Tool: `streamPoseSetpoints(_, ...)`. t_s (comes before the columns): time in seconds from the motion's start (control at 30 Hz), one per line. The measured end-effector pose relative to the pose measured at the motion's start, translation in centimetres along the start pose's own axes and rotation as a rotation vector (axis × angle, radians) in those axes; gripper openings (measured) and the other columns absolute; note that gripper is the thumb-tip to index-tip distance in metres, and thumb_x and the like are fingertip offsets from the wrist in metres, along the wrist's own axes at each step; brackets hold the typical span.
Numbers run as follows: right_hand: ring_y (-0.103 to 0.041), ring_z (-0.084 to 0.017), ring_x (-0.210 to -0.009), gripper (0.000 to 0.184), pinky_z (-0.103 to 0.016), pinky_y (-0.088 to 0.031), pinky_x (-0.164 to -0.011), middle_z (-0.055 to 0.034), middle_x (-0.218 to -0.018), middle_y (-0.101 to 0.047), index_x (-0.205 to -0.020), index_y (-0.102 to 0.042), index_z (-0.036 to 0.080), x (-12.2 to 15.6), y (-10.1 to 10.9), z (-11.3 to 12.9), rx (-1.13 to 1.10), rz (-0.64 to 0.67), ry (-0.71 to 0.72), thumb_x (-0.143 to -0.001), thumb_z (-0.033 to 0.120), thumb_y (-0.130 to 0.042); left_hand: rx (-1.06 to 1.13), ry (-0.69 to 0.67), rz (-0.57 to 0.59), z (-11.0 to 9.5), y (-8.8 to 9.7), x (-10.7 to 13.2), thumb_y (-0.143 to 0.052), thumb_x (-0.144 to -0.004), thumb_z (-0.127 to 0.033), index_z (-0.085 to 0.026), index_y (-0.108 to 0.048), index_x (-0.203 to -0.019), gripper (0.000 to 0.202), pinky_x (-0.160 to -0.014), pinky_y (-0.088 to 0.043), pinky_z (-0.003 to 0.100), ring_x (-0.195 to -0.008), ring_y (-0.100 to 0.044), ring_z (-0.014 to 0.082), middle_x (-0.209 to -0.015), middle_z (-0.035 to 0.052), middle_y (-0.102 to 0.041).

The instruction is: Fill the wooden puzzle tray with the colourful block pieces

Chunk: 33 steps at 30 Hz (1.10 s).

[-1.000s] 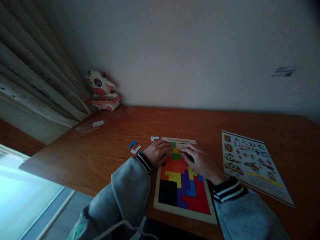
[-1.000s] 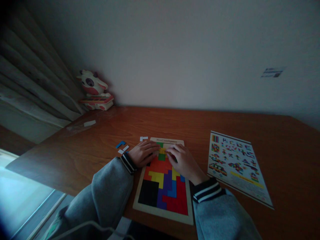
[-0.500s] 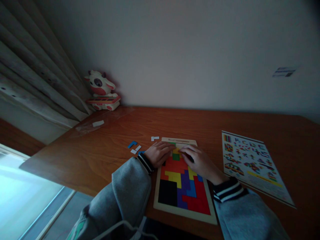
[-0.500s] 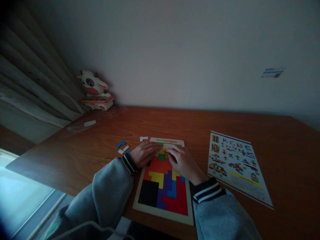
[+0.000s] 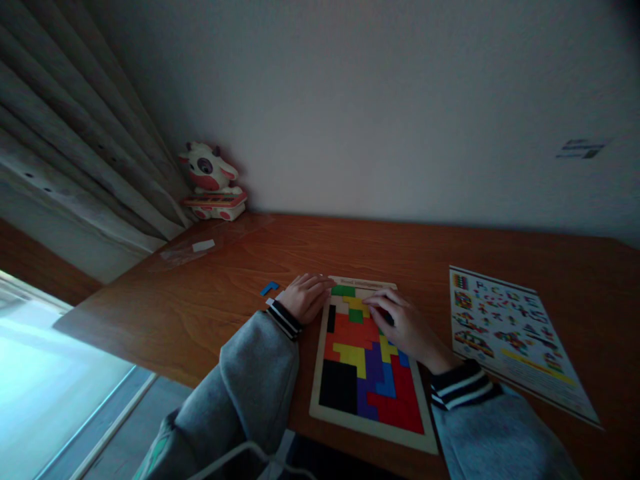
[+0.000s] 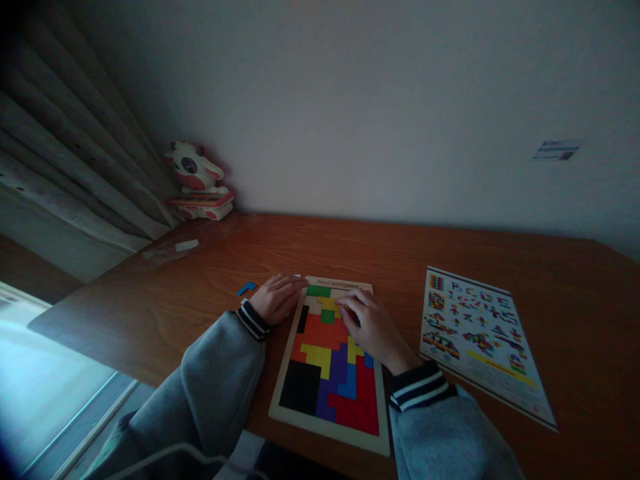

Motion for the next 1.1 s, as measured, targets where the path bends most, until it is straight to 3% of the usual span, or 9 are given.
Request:
streamPoseSetpoints(0.13, -0.061, -0.022, -0.102, 0.02, -0.044, -0.05, -0.092, -0.0065, -0.106, -0.064, -0.107, -0.064, 0.024, 0.1, 0.2, -0.2, 0.003, -0.015, -0.001, -0.095, 0.021, -0.049, -0.065, 0.052, -0.06, 2.9, 2.2, 2.8, -0.045, -0.095, -0.026, -0.018, -0.06, -0.123, 0.032, -0.094, -0.049, 0.041, -0.107, -0.063, 0.0229, -0.119, 0.0111, -0.067)
streamPoseSetpoints(0.3, -0.061, -0.022, -0.102, 0.019, -0.042, -0.05, -0.091, -0.006, -0.106, -0.064, -0.107, -0.064, 0.025, 0.1, 0.2, -0.2, 0.003, -0.022, 0.0, -0.095, 0.022, -0.05, -0.163, 0.155, -0.021, 6.4, 4.7, 6.9, -0.052, -0.093, -0.033, -0.02, -0.063, -0.119, 0.031, -0.097, -0.049, 0.043, -0.11, -0.062, 0.0243, -0.122, 0.0107, -0.067)
streamPoseSetpoints(0.4, -0.061, -0.022, -0.102, 0.02, -0.042, -0.051, -0.091, -0.0056, -0.106, -0.063, -0.108, -0.064, 0.026, 0.0, 0.3, -0.1, 0.001, -0.035, 0.009, -0.094, 0.021, -0.05, -0.171, 0.186, 0.022, 7.2, 5.3, 8.3, -0.054, -0.091, -0.036, -0.019, -0.066, -0.115, 0.032, -0.098, -0.049, 0.045, -0.112, -0.063, 0.0255, -0.121, 0.011, -0.067)
streamPoseSetpoints(0.57, -0.062, -0.022, -0.102, 0.021, -0.042, -0.052, -0.091, -0.0063, -0.105, -0.064, -0.108, -0.065, 0.025, -0.1, 0.3, 0.1, 0.004, -0.054, 0.019, -0.094, 0.023, -0.049, -0.148, 0.202, 0.071, 6.6, 4.9, 8.3, -0.053, -0.093, -0.036, -0.021, -0.07, -0.112, 0.029, -0.096, -0.05, 0.045, -0.107, -0.065, 0.0246, -0.118, 0.0102, -0.069)
streamPoseSetpoints(0.77, -0.063, -0.022, -0.1, 0.021, -0.041, -0.052, -0.09, -0.0061, -0.103, -0.065, -0.104, -0.066, 0.026, 0.0, 0.3, 0.2, 0.022, -0.08, 0.017, -0.094, 0.025, -0.048, -0.119, 0.126, 0.127, 4.7, 4.8, 7.6, -0.063, -0.085, -0.044, -0.021, -0.061, -0.129, 0.049, -0.099, -0.046, 0.05, -0.114, -0.059, 0.03, -0.131, 0.0138, -0.06)
streamPoseSetpoints(0.93, -0.062, -0.023, -0.101, 0.02, -0.041, -0.052, -0.09, -0.0065, -0.103, -0.064, -0.104, -0.065, 0.025, 0.0, 0.5, 0.1, 0.018, -0.084, 0.013, -0.094, 0.024, -0.048, -0.06, 0.06, 0.104, 3.7, 5.1, 7.3, -0.065, -0.086, -0.041, -0.025, -0.071, -0.11, 0.029, -0.096, -0.047, 0.046, -0.11, -0.061, 0.0261, -0.122, 0.0096, -0.066)
streamPoseSetpoints(1.1, -0.062, -0.024, -0.102, 0.021, -0.041, -0.051, -0.091, -0.0071, -0.105, -0.062, -0.108, -0.065, 0.025, 0.1, 0.5, -0.4, 0.032, -0.094, -0.01, -0.094, 0.026, -0.049, -0.035, -0.004, 0.089, 2.7, 4.7, 6.9, -0.067, -0.085, -0.04, -0.026, -0.074, -0.106, 0.026, -0.095, -0.048, 0.045, -0.111, -0.059, 0.0264, -0.123, 0.0082, -0.066)
Point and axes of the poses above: each hand's wrist, its own x-axis away from the middle knuckle, its own y-axis out of the back of the hand, z = x × y, the point moved 2 cm from there along -x, towards the middle knuckle
